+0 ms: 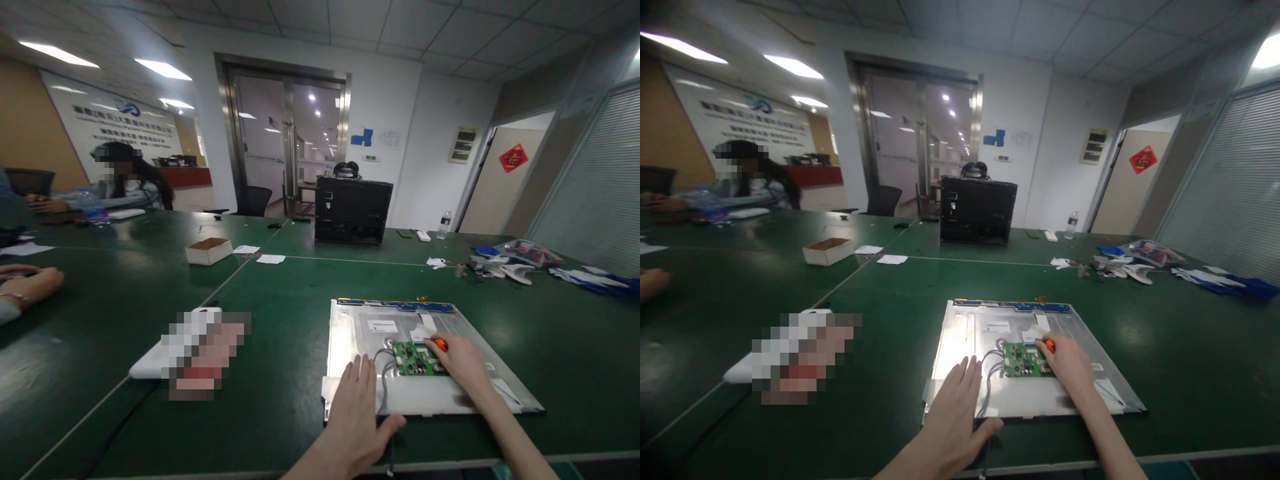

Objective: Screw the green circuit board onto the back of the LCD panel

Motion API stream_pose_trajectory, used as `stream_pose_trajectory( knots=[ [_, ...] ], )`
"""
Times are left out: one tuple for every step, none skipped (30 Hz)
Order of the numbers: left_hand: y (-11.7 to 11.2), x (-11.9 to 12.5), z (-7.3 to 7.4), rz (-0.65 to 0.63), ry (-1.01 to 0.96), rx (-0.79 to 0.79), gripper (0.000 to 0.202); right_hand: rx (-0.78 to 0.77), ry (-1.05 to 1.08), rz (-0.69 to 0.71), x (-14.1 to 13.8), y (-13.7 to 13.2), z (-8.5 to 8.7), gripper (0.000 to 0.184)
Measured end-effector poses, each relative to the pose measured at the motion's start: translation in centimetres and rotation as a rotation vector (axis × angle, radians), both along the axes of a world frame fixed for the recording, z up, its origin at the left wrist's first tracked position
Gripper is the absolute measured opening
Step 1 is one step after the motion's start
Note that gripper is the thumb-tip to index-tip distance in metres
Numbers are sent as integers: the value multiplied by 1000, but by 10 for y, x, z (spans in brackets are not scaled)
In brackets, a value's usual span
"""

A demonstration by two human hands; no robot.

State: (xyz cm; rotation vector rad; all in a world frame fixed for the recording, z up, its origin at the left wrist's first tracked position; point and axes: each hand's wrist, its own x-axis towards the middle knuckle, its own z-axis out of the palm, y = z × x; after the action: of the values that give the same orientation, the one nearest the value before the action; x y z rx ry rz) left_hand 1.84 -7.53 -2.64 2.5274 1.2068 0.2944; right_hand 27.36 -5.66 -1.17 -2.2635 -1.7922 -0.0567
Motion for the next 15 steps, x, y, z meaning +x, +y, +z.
stream_pose_trajectory(
  knots=[
    [1,4,0,-8,-1,-9,86,-4,0,0,6,0,-2,37],
    [1,8,1,-15,-1,-22,87,-6,-2,-8,13,0,-4,36],
    [2,11,1,-22,-3,-37,88,-9,-4,-13,18,-1,-5,35],
    [3,14,1,-29,-8,-49,89,-12,-8,-17,23,-1,-6,34],
    [4,16,1,-39,-16,-61,90,-12,-14,-21,26,-2,-7,34],
    [5,17,0,-50,-25,-68,90,-14,-21,-21,29,-3,-7,34],
    [6,19,-1,-63,-36,-72,91,-19,-29,-23,32,-4,-7,35],
    [7,20,-2,-75,-49,-73,91,-24,-37,-25,33,-4,-7,36],
    [8,21,-4,-87,-61,-74,91,-31,-45,-28,35,-5,-7,37],
    [8,23,-4,-98,-70,-73,91,-40,-54,-36,36,-5,-6,38],
    [9,24,-5,-104,-76,-70,91,-48,-66,-47,38,-5,-6,39],
    [9,27,-5,-107,-78,-64,92,-55,-79,-59,40,-5,-6,39],
    [10,29,-5,-108,-78,-55,92,-61,-91,-70,43,-4,-6,40],
    [10,32,-5,-108,-76,-43,93,-68,-104,-78,47,-3,-6,40],
    [11,35,-4,-109,-73,-31,94,-75,-116,-86,51,-1,-6,39]
  ],
)
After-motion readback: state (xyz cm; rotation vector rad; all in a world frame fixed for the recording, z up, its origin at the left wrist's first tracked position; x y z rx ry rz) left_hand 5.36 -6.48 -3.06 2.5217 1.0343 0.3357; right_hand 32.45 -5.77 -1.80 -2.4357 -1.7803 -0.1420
